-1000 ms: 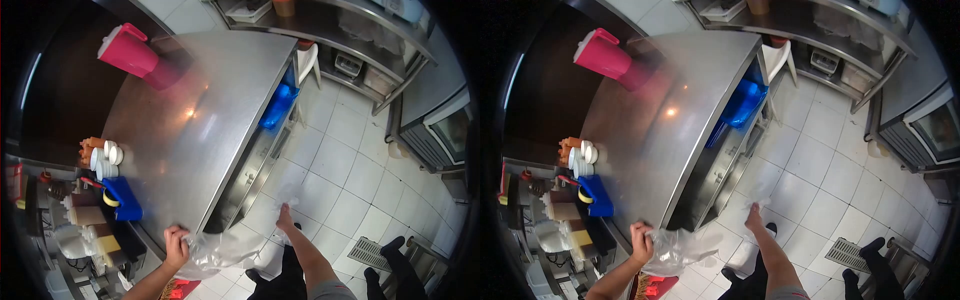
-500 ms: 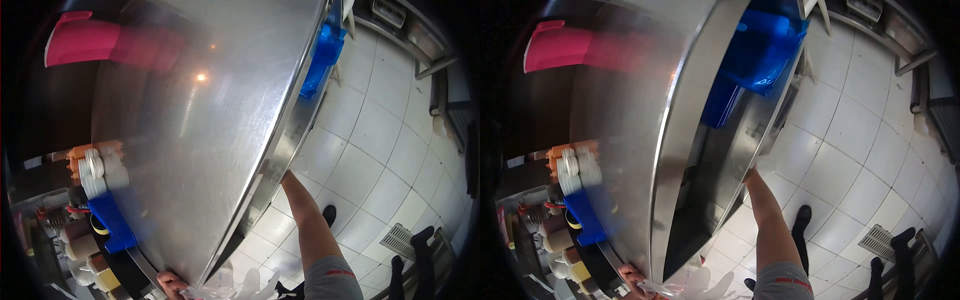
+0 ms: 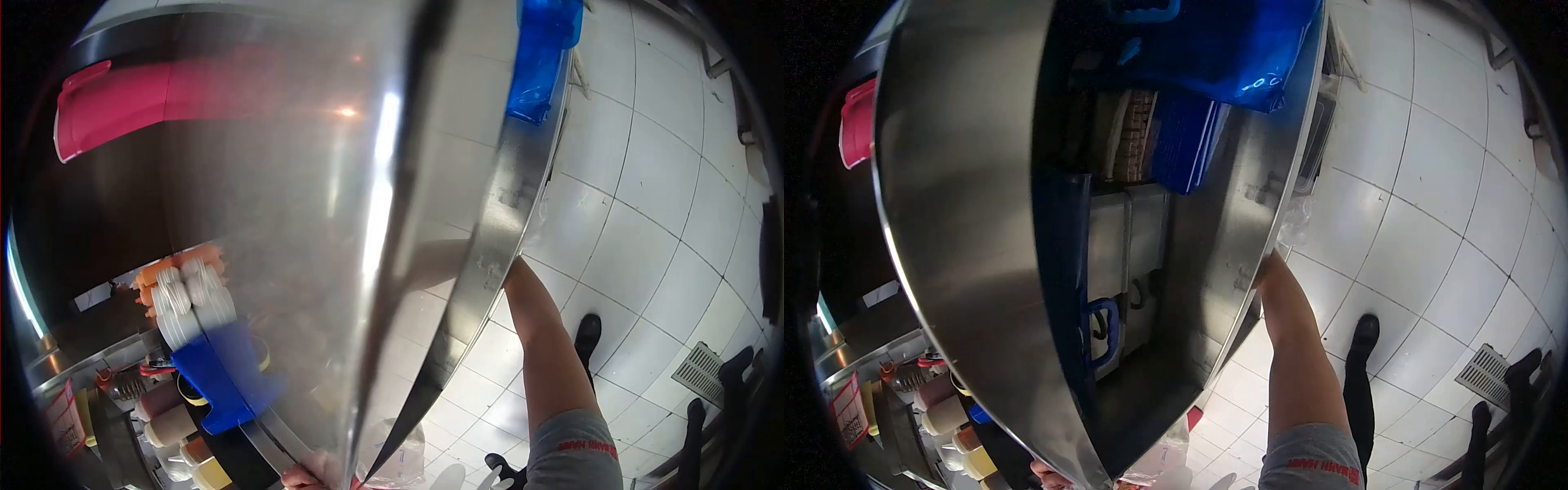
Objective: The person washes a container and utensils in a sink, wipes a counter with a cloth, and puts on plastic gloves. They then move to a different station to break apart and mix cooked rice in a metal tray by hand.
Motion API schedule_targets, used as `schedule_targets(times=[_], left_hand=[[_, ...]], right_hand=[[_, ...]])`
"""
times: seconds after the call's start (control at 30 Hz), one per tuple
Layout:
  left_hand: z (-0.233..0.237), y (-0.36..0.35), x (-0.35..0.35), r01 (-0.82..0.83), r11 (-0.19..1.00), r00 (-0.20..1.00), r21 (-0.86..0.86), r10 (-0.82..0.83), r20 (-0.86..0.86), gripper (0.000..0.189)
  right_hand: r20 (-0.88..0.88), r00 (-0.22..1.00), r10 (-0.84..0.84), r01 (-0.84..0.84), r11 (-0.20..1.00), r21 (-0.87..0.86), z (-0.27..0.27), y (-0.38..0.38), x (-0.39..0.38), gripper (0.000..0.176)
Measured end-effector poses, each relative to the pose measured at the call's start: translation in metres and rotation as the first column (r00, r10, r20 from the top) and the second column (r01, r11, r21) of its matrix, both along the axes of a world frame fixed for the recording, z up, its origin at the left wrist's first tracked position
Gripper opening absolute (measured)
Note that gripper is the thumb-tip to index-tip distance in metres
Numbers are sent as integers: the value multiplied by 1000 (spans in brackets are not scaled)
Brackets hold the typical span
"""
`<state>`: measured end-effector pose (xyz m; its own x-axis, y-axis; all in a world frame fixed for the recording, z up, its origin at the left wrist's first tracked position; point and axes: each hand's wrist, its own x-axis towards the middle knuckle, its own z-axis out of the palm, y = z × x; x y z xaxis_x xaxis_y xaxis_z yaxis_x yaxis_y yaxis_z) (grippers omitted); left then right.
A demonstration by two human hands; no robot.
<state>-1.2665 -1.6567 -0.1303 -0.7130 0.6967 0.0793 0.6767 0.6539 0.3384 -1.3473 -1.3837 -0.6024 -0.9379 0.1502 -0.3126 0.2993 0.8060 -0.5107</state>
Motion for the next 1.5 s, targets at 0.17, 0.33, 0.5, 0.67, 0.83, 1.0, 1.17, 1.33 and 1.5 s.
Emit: schedule_targets(times=[0.17, 0.33, 0.5, 0.67, 0.83, 1.0, 1.17, 1.33, 1.5], left_hand=[[0, 6, -1, 8, 1000, 1000, -18, -9, -17, 36], [0, 10, -1, 16, 1000, 1000, -19, -17, -21, 37], [4, 12, -1, 21, 1000, 999, -21, -21, -39, 38], [7, 12, 1, 22, 1000, 999, -19, -23, -47, 39], [8, 8, 3, 20, 1000, 999, -16, -21, -50, 39], [6, -1, 10, 19, 1000, 998, 18, -18, -62, 40], [10, -7, 20, 29, 1000, 999, 3, -29, 24, 34], [17, 30, 18, 13, 999, 998, 39, -15, 56, 27], [20, 33, 23, -28, 992, 997, 122, 19, 78, 20]], right_hand=[[-16, 1000, 15, -14, 1000, 27, -5, 2, -3, 55], [-27, 999, 37, -35, 998, 45, -4, 0, 1, 53], [-36, 998, 59, -57, 996, 63, 0, 0, -1, 50], [-40, 997, 73, -70, 994, 81, -2, 10, -1, 48], [-46, 995, 87, -82, 992, 98, -1, 12, 6, 45], [-84, 994, 73, -63, 992, 113, 10, 1, 41, 43], [-333, 905, -264, 249, 965, -88, 61, -6, 123, 40], [2, 1000, -10, 10, 993, -116, 84, -30, 262, 39], [-311, 950, -9, -103, 935, -340, 40, -50, 392, 38]])
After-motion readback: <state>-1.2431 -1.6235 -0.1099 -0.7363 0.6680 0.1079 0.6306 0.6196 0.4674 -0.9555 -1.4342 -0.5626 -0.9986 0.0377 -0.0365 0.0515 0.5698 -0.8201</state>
